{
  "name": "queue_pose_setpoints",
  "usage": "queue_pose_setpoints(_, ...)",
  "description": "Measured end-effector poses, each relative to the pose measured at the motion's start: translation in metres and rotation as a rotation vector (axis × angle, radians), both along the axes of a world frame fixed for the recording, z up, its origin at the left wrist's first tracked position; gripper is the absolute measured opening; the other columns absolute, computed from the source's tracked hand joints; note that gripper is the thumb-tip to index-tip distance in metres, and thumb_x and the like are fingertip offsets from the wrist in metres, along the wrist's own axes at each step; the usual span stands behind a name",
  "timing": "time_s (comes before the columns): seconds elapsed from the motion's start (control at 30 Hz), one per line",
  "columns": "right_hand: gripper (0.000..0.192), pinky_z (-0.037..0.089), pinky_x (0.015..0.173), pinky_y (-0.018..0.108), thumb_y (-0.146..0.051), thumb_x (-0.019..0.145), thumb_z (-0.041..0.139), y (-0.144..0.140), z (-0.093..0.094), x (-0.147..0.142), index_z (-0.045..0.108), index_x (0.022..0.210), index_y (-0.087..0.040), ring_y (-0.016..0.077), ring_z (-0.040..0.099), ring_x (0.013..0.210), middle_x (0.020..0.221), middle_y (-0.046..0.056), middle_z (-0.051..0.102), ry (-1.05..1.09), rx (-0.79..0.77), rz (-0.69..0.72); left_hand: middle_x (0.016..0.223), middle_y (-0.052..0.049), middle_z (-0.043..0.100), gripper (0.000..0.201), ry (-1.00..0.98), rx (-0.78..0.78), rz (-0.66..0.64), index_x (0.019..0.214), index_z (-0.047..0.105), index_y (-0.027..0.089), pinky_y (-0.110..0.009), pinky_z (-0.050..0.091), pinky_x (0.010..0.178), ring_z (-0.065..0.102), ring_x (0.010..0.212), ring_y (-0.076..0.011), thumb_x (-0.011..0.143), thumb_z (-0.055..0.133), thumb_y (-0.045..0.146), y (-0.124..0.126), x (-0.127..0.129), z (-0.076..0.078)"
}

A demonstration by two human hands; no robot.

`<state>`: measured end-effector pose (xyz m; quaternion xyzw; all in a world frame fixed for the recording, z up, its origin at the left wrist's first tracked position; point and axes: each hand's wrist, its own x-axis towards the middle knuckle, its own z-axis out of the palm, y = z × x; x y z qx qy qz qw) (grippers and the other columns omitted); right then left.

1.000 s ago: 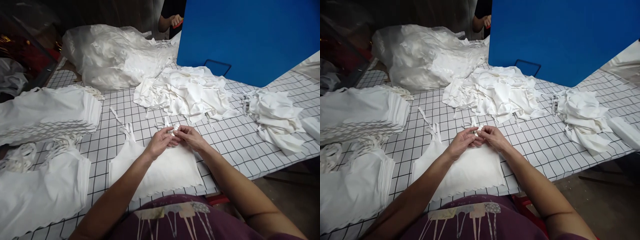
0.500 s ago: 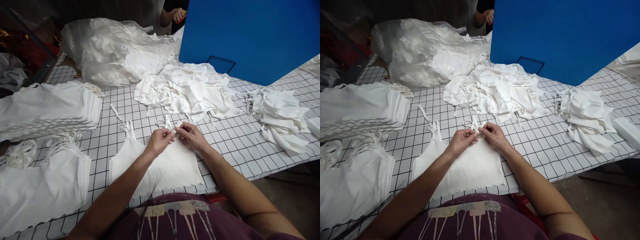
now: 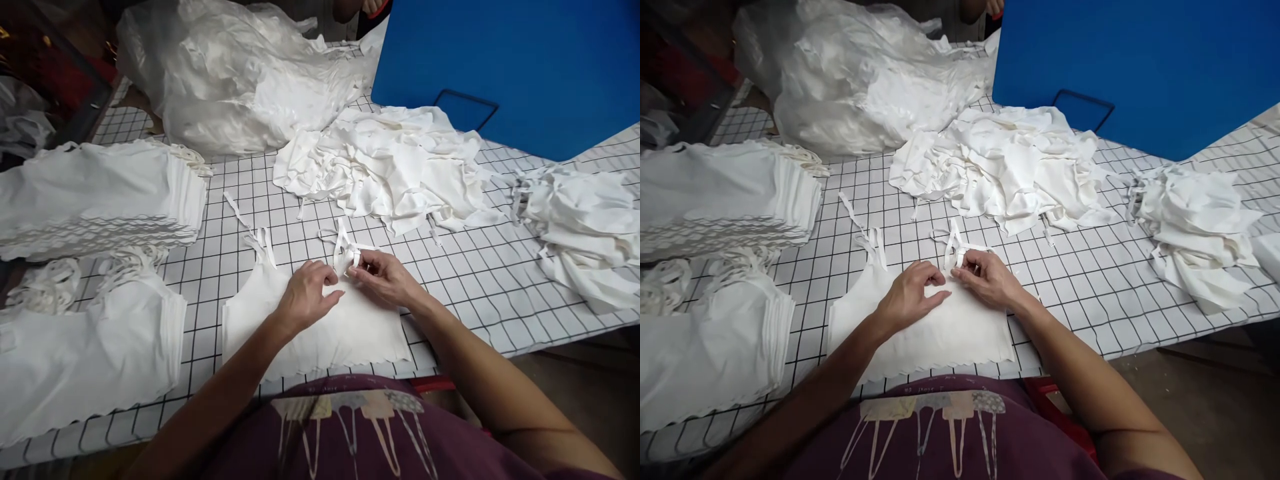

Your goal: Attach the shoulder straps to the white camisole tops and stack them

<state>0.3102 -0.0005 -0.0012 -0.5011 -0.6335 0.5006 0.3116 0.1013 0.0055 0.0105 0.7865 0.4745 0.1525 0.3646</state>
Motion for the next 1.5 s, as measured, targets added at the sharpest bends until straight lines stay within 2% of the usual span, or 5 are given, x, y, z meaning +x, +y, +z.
queue_pose_setpoints(0.13, 0.029, 0.032, 0.061, 0.029, -0.039, 0.091, 0.062, -0.009, -0.004, -0.008, 0.053, 0.071, -0.019, 0.0134, 0.041, 0.067, 0.069, -0.001, 0.046, -0.088, 0.073, 0.013, 0.091, -0.004, 0.066, 0.018, 0.147, 0.072, 0.012, 0.08, 0.061, 0.019, -0.041, 0.041, 0.084, 0.056, 0.095, -0.0246, 0.077, 0.077, 0.026, -0.014, -0.003, -0.009)
queue_pose_setpoints(0.27, 0.027, 0.034, 0.066, 0.03, -0.034, 0.089, 0.065, -0.015, -0.007, -0.013, 0.052, 0.071, -0.019, 0.0154, 0.045, 0.073, 0.07, -0.001, 0.049, -0.16, 0.158, 0.028, 0.09, -0.002, 0.066, 0.018, 0.117, 0.041, 0.075, 0.077, 0.061, 0.02, -0.041, 0.038, 0.088, 0.056, 0.096, -0.0231, 0.077, 0.077, 0.027, -0.018, 0.002, -0.012)
queue_pose_setpoints(0.7, 0.028, 0.034, 0.069, 0.034, -0.029, 0.091, 0.063, -0.021, -0.007, -0.02, 0.052, 0.067, -0.02, 0.0176, 0.044, 0.076, 0.066, 0.0, 0.051, -0.174, 0.228, 0.053, 0.079, 0.0, 0.061, 0.02, 0.058, -0.01, 0.139, 0.066, 0.058, 0.018, -0.041, 0.035, 0.091, 0.054, 0.089, -0.0195, 0.078, 0.073, 0.024, -0.016, 0.007, -0.012)
queue_pose_setpoints(1.0, 0.029, 0.035, 0.069, 0.035, -0.03, 0.091, 0.063, -0.022, -0.007, -0.021, 0.052, 0.066, -0.021, 0.0185, 0.044, 0.076, 0.066, 0.001, 0.05, -0.158, 0.24, 0.003, 0.078, 0.0, 0.062, 0.02, 0.027, -0.024, 0.138, 0.066, 0.056, 0.018, -0.04, 0.035, 0.09, 0.053, 0.089, -0.0196, 0.077, 0.072, 0.022, -0.016, 0.006, -0.014)
queue_pose_setpoints(1.5, 0.032, 0.036, 0.071, 0.036, -0.038, 0.094, 0.06, -0.024, -0.009, -0.022, 0.051, 0.068, -0.021, 0.0191, 0.045, 0.075, 0.065, 0.001, 0.051, -0.213, 0.27, 0.039, 0.078, 0.0, 0.064, 0.019, 0.022, 0.003, 0.144, 0.064, 0.055, 0.019, -0.041, 0.035, 0.088, 0.055, 0.089, -0.0209, 0.075, 0.07, 0.022, -0.016, 0.006, -0.016)
